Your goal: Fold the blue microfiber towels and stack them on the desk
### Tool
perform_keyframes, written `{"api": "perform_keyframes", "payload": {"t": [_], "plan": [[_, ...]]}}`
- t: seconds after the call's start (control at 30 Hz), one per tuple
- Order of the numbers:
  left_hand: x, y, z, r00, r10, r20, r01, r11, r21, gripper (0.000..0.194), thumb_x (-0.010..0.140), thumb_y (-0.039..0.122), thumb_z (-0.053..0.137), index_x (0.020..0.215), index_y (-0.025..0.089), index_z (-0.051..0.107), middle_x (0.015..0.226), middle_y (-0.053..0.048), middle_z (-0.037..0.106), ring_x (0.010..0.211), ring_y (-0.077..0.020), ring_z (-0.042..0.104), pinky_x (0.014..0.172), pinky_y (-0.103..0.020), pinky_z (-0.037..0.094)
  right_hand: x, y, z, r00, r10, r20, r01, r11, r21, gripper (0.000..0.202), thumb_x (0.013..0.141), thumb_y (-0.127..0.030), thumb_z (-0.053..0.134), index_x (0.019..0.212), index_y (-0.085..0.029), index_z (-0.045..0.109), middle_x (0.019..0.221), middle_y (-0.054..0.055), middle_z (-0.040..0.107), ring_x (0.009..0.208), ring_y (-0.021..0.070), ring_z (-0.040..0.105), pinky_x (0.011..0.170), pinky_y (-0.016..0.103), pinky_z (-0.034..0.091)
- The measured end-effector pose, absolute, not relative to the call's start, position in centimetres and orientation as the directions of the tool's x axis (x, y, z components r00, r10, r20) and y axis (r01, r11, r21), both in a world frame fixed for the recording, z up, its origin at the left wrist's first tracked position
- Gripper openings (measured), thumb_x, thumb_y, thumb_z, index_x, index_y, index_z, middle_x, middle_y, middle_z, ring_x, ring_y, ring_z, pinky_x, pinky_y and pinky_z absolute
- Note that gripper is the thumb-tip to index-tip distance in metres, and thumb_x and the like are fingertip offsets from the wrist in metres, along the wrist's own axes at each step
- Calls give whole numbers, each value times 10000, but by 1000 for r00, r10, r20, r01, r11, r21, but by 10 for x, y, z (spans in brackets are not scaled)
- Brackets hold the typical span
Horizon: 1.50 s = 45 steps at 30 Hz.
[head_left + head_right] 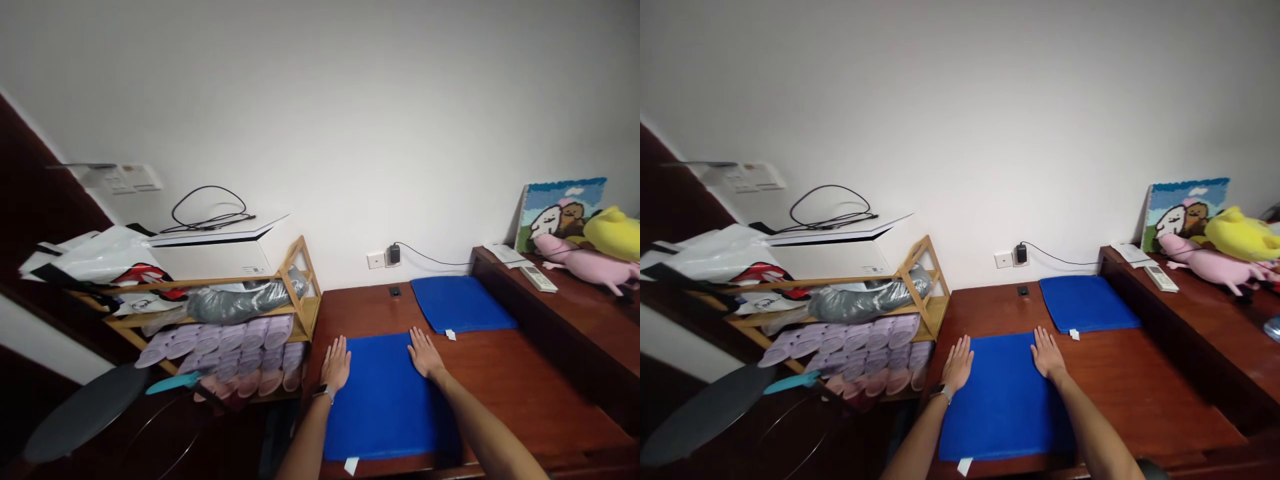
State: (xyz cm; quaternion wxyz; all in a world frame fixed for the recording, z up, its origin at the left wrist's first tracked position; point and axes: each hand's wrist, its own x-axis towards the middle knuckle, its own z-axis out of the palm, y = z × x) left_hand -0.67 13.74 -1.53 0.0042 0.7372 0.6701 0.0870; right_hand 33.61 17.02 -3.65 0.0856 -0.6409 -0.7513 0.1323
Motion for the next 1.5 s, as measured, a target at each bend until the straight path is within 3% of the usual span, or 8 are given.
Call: {"api": "perform_keyframes", "payload": {"t": [0.1,0.33,0.5,0.73,0.93,1.2,1.37,1.5], "plan": [[-4,130,-9,105,982,156,985,-124,119,583,1084,353,246,1616,175,405,1663,-120,431,1552,-259,381,1265,-496,340,339,165,-18,-197,976,-88,934,159,-321,708,1063,-441,208,1657,-56,204,1746,123,173,1625,224,128,1321,420,125],[18,47,-24,291,902,318,926,-349,143,593,1103,400,285,1678,269,217,1716,-47,343,1581,-229,318,1279,-479,339,327,71,-40,-291,943,163,863,332,-380,694,1086,-548,185,1656,-160,261,1733,67,195,1617,231,179,1329,467,182],[9,3,-41,224,954,199,956,-255,147,593,1101,450,282,1665,269,262,1692,-44,381,1563,-253,356,1271,-513,352,327,22,-63,-324,935,141,844,354,-403,655,1084,-555,269,1651,-228,272,1714,33,262,1593,244,269,1321,480,241],[-19,-15,-55,148,961,235,977,-179,119,618,1096,429,309,1673,302,124,1697,-23,348,1554,-248,364,1262,-499,377,346,26,-60,-229,963,145,876,268,-400,669,1080,-565,249,1644,-213,315,1701,50,299,1582,252,301,1314,487,253],[-10,-14,-38,199,945,259,968,-231,97,607,1094,408,324,1672,268,202,1663,-49,418,1530,-257,414,1252,-504,405,354,26,-54,-182,981,66,851,191,-490,701,1072,-588,240,1646,-191,306,1706,56,294,1593,245,260,1324,475,214],[157,-8,13,739,647,189,594,-758,269,594,1094,445,362,1666,310,276,1669,-17,436,1541,-218,405,1299,-421,330,383,40,-8,-320,944,78,704,292,-647,648,1089,-567,199,1646,-246,276,1713,24,286,1600,199,239,1334,446,177],[201,-12,-14,805,571,165,487,-793,367,796,1028,600,478,1679,212,234,1684,-123,389,1554,-300,378,1296,-474,313,404,44,-18,-561,828,-2,657,444,-610,613,1094,-555,247,1647,-290,253,1721,20,257,1603,205,232,1334,447,168],[190,-12,-23,860,485,161,422,-852,310,888,1033,628,453,1691,153,92,1734,-141,257,1599,-280,265,1310,-450,261,410,83,-27,-634,774,0,655,537,-532,634,1094,-555,263,1661,-282,191,1732,38,224,1614,213,190,1339,474,117]]}}
